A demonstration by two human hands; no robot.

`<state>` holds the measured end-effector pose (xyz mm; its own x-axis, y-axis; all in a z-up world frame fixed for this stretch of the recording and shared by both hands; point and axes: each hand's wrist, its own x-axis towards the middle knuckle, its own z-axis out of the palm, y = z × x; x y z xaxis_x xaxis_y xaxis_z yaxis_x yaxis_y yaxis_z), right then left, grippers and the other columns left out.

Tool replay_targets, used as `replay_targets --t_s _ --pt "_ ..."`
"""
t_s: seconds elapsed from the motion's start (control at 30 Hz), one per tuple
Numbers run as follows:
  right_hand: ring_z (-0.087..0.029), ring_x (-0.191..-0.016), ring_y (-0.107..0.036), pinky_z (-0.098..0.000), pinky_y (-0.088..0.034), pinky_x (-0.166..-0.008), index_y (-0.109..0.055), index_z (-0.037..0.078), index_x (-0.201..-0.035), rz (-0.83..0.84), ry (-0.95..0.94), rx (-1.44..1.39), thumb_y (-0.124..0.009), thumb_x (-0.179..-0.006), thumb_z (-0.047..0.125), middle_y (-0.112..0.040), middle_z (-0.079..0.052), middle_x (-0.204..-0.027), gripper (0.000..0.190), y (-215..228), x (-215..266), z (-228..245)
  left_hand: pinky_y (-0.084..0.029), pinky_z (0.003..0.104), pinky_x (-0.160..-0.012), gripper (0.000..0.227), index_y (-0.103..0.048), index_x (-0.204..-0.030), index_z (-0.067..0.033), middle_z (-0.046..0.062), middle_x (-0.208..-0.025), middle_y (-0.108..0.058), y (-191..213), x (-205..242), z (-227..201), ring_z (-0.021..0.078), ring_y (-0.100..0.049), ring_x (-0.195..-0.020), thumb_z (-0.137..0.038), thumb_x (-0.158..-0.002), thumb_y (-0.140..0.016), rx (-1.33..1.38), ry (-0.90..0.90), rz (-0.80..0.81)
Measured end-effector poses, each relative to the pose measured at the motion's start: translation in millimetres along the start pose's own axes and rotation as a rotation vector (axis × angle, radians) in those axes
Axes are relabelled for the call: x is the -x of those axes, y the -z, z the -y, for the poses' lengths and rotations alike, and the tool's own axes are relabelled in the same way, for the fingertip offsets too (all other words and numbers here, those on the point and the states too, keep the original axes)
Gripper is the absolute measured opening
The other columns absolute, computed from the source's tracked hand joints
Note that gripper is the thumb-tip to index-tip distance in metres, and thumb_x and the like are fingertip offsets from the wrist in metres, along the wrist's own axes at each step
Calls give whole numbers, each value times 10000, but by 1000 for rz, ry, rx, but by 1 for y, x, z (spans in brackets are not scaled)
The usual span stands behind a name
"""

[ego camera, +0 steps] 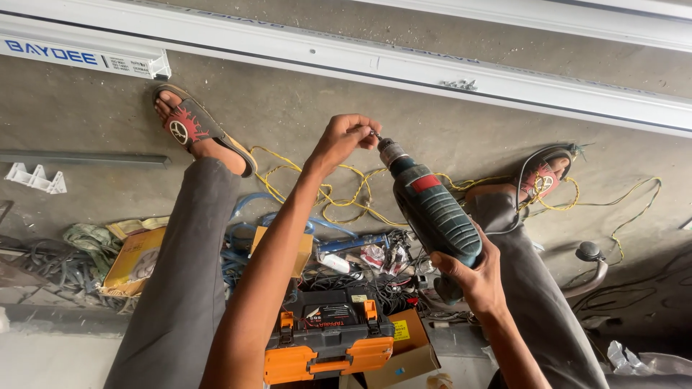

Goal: The recorder uses a power drill to assemble uPVC window frame profiles in a workshop.

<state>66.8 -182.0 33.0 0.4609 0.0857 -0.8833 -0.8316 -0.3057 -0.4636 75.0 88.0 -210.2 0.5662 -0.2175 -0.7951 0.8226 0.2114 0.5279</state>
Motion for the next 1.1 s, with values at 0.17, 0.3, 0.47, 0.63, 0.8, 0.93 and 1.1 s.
replay_targets --t_s 0.17,0.3,0.47,0.63,0.8,0.93,1.1 --pt "-141 -956 -675 -283 -528 -887 -585 -38 -1366 3 44 36 -853 -687 416 -733 -86 -1066 860 0 0 7 -616 271 -768 221 -714 -1053 38 90 -938 -732 -7 -2 -4 119 -706 -809 -20 -1004 -506 -3 -12 -3" --pt "-161 -1013 -688 -302 -526 -925 -542 -33 -1443 1 55 88 -838 -681 412 -733 -102 -1128 930 0 0 8 -608 277 -773 205 -717 -1042 18 89 -893 -729 -3 -8 1 131 -698 -788 -43 -992 -527 -63 19 49" --pt "-198 -1086 -725 -339 -536 -978 -483 -10 -1506 -10 110 185 -808 -684 391 -740 -133 -1191 971 -13 0 18 -615 304 -775 198 -718 -1065 3 86 -911 -740 -18 -13 -4 152 -708 -795 -77 -926 -603 255 189 -66" --pt "-273 -992 -785 -399 -611 -929 -437 49 -1550 -92 208 513 -800 -710 377 -761 -192 -1135 972 -37 -12 28 -594 330 -768 269 -635 -1100 57 162 -941 -751 -39 -36 18 233 -744 -841 -54 -865 -705 742 203 -410" --pt "-306 -892 -787 -412 -640 -844 -420 86 -1551 -80 237 645 -808 -694 368 -760 -210 -1090 982 -56 -40 42 -630 378 -756 280 -561 -1054 22 208 -924 -732 -36 -59 11 274 -750 -806 36 -821 -715 718 95 -695" --pt "-339 -892 -778 -426 -636 -832 -421 93 -1553 -71 309 727 -817 -697 344 -753 -220 -1110 976 -76 -61 48 -648 389 -724 360 -565 -1042 -13 204 -920 -742 -14 -71 -3 271 -754 -794 12 -757 -782 528 101 -893" --pt "-343 -886 -777 -433 -635 -829 -410 74 -1563 -49 409 714 -810 -709 317 -749 -218 -1136 974 -98 -85 62 -643 391 -728 344 -608 -1028 -43 174 -1011 -723 22 -76 -20 255 -733 -850 -62 -758 -820 291 109 -940"
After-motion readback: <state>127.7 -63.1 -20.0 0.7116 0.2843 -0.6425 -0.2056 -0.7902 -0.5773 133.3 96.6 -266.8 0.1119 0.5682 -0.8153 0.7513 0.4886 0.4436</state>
